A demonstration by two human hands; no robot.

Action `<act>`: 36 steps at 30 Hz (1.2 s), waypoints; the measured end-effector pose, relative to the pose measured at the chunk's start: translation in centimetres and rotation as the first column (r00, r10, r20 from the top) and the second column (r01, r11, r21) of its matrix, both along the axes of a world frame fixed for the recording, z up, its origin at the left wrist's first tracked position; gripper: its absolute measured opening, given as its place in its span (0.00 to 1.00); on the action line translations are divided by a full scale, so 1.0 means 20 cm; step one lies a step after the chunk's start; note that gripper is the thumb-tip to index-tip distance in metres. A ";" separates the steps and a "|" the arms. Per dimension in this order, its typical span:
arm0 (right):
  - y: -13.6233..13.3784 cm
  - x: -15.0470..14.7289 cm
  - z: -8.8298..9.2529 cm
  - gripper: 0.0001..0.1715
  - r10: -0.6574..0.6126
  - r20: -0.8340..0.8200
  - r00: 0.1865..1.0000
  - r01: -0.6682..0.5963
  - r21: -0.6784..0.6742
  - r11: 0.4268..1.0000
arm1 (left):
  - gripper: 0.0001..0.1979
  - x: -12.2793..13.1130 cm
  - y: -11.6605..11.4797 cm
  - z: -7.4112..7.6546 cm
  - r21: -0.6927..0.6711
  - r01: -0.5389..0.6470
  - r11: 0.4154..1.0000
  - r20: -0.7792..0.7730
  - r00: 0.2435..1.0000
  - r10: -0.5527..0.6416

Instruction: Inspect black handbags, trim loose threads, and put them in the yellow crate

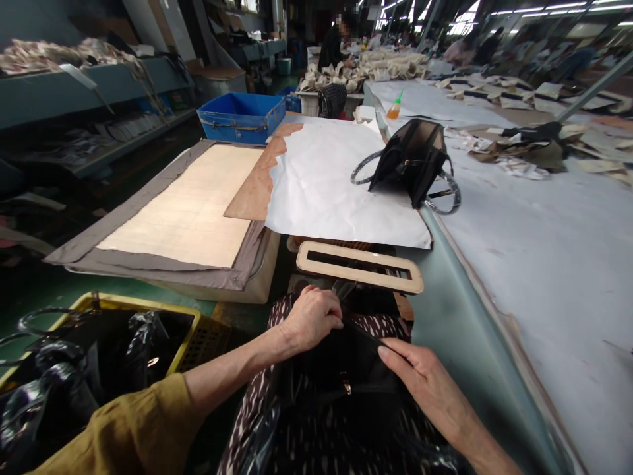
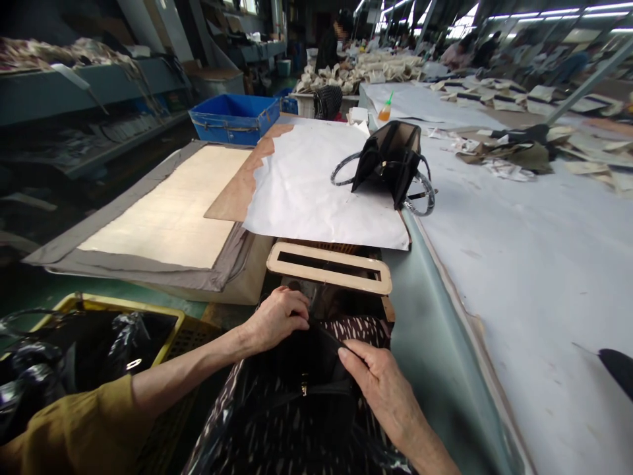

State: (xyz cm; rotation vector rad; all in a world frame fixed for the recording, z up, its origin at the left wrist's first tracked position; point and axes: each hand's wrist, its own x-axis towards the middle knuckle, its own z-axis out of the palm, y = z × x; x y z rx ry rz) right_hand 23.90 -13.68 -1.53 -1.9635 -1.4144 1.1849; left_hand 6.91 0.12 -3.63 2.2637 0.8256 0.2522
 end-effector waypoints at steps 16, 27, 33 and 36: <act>0.01 -0.02 0.02 0.23 0.010 0.051 0.999 -0.008 -0.030 1.000 | 0.05 -0.02 0.05 0.05 -0.226 -0.168 0.960 -0.074 0.985 0.155; 0.02 0.00 0.05 0.21 0.074 0.006 0.997 -0.074 -0.030 0.997 | 0.05 -0.01 0.01 0.05 -0.200 -0.213 0.956 -0.122 0.974 0.192; 0.01 -0.04 0.03 0.21 0.094 0.237 0.967 -0.087 -0.040 0.995 | 0.06 0.01 -0.02 0.01 -0.122 -0.174 0.977 -0.131 0.979 0.158; 0.04 -0.10 0.02 0.19 0.130 0.419 0.899 -0.093 -0.107 0.990 | 0.06 0.03 -0.03 0.01 -0.113 -0.159 0.981 -0.138 0.980 0.143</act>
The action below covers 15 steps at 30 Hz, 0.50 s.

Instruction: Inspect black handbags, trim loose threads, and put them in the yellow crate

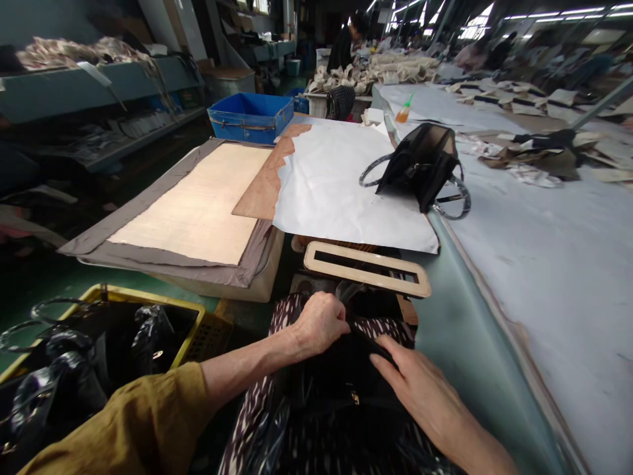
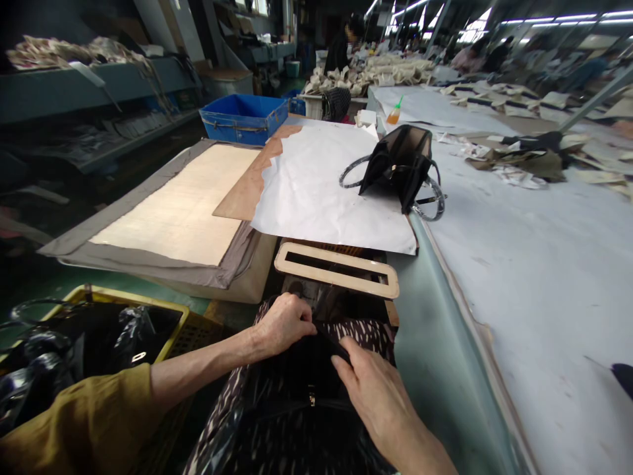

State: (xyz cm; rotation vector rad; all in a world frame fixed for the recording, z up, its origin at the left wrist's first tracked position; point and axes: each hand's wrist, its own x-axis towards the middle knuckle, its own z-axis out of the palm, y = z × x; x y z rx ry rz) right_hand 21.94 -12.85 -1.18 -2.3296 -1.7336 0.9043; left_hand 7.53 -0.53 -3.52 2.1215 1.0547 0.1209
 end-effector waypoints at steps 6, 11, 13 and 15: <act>0.16 -0.12 0.01 0.12 0.035 0.144 0.989 -0.035 -0.004 0.999 | 0.07 0.01 -0.02 0.00 0.008 0.039 0.999 -0.046 0.998 -0.038; 0.19 -0.12 -0.02 0.12 0.042 0.058 0.997 -0.044 0.026 0.999 | 0.05 -0.04 -0.03 0.03 0.187 0.085 0.979 0.033 0.995 -0.093; 0.18 -0.11 -0.03 0.11 0.042 0.069 0.997 -0.045 0.045 0.998 | 0.16 -0.07 -0.02 0.04 0.315 0.060 0.947 0.040 0.996 -0.077; 0.16 -0.10 -0.02 0.11 0.050 0.073 0.996 -0.054 0.060 0.997 | 0.26 -0.11 0.00 0.05 0.338 0.044 0.940 -0.025 0.999 -0.038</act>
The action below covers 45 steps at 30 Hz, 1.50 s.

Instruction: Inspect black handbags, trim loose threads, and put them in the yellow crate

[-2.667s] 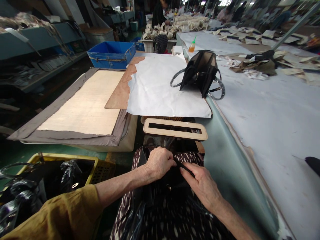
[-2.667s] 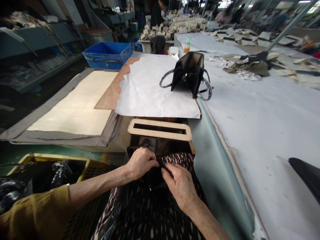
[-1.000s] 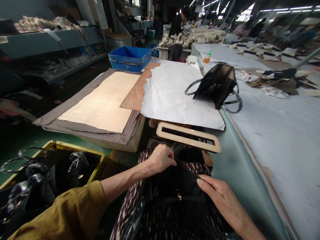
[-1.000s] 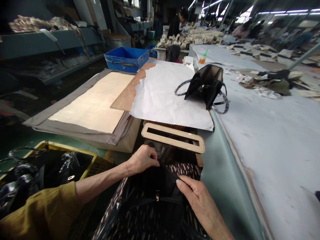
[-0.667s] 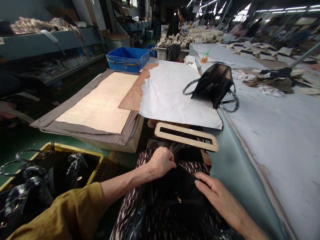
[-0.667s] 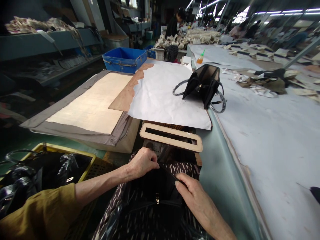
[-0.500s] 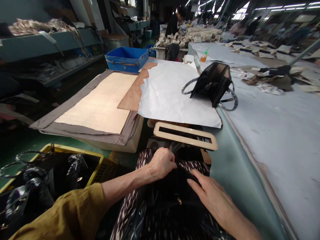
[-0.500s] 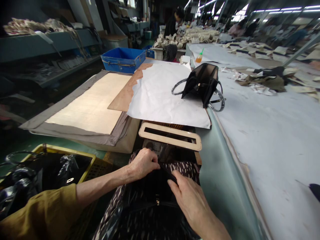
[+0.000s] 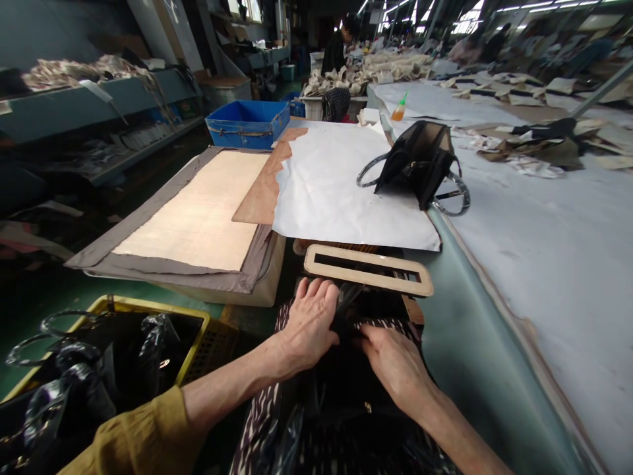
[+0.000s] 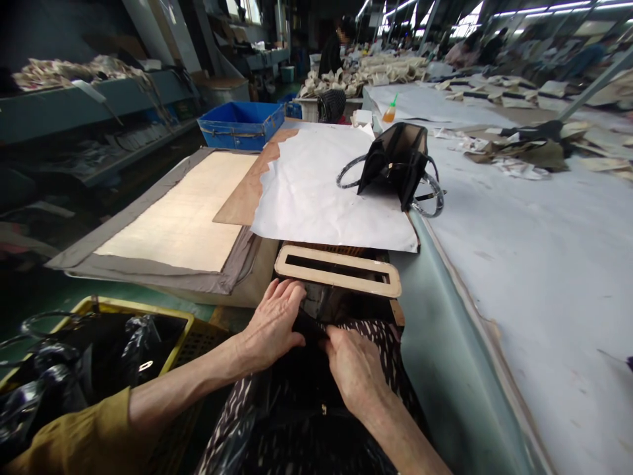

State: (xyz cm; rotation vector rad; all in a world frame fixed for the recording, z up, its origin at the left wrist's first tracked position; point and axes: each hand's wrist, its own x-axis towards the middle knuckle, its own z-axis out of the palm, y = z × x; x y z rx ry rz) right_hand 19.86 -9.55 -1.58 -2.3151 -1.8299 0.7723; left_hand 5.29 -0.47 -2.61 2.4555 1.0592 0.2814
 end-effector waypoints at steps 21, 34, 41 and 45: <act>-0.02 0.02 -0.03 0.14 0.054 0.056 0.997 -0.056 0.018 0.998 | 0.18 -0.19 0.16 -0.10 -0.499 -0.107 0.860 0.100 0.979 0.180; 0.09 -0.08 -0.02 0.05 0.216 0.369 0.904 -0.230 -0.006 0.973 | 0.19 -0.18 0.12 -0.13 -0.468 -0.112 0.876 0.103 0.978 0.181; 0.11 -0.02 -0.03 0.12 0.222 0.263 0.939 -0.243 0.048 0.969 | 0.17 -0.20 0.13 -0.12 -0.543 -0.022 0.839 0.170 0.976 0.136; 0.11 0.01 -0.04 0.14 0.226 0.241 0.944 -0.243 0.042 0.969 | 0.16 -0.20 0.13 -0.13 -0.600 0.021 0.800 0.198 0.972 0.123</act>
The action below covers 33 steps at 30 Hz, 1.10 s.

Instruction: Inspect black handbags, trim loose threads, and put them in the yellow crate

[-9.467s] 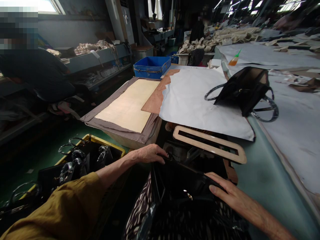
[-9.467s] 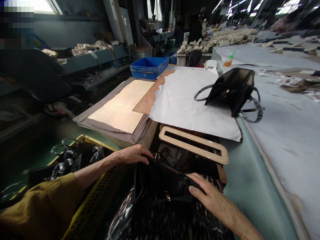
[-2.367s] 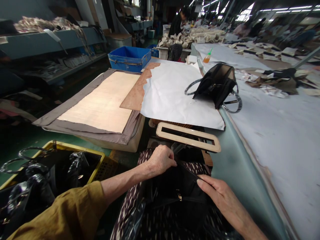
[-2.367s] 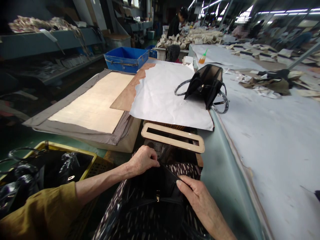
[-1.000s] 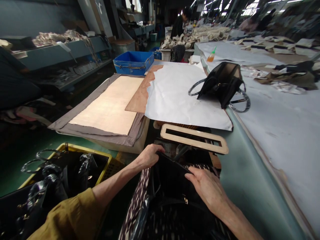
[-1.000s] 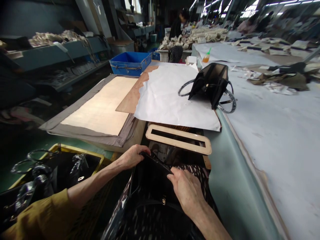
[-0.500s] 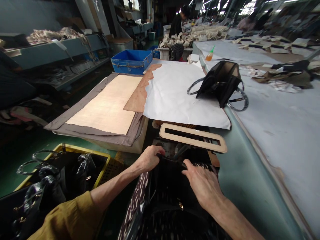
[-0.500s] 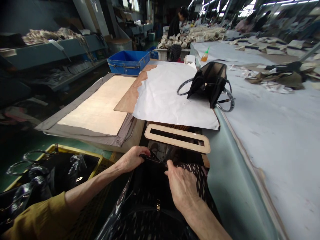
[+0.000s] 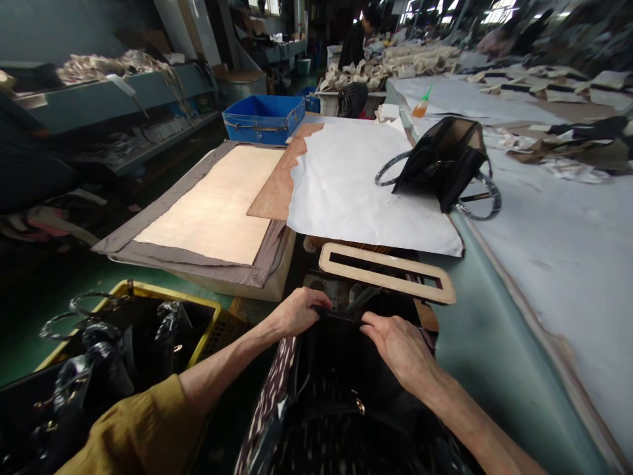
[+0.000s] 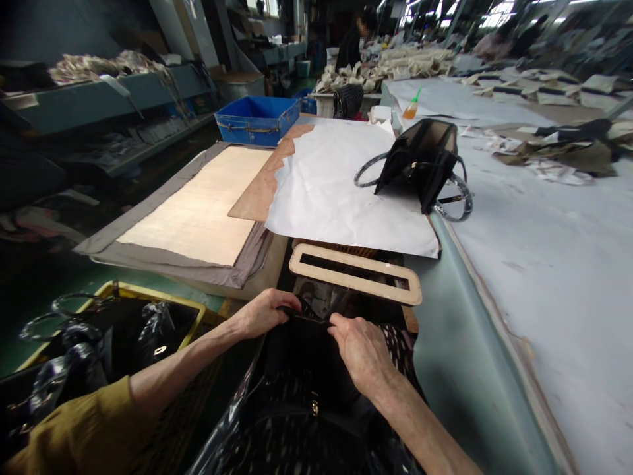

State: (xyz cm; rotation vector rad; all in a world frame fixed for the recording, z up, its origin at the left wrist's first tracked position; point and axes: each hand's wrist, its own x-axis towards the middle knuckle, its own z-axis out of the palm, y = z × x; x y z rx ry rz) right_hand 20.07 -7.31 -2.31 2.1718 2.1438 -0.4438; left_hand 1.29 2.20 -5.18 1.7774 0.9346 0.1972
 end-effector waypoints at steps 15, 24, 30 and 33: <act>0.10 -0.10 -0.01 0.04 0.213 0.013 0.977 -0.213 0.109 0.971 | 0.17 0.04 -0.02 0.00 0.086 -0.043 0.995 -0.025 0.999 0.045; 0.18 -0.14 0.04 0.11 0.166 -0.011 0.986 -0.165 0.052 0.985 | 0.17 -0.01 -0.05 0.03 -0.045 -0.127 0.991 0.051 0.990 0.129; 0.16 -0.25 0.09 0.11 0.116 -0.020 0.993 -0.116 -0.008 0.993 | 0.26 -0.12 -0.19 0.15 -0.099 -0.335 0.937 0.082 0.936 0.343; 0.15 -0.28 0.09 0.11 0.093 -0.005 0.996 -0.093 -0.015 0.996 | 0.31 -0.16 -0.31 0.24 0.040 -0.359 0.932 0.100 0.930 0.354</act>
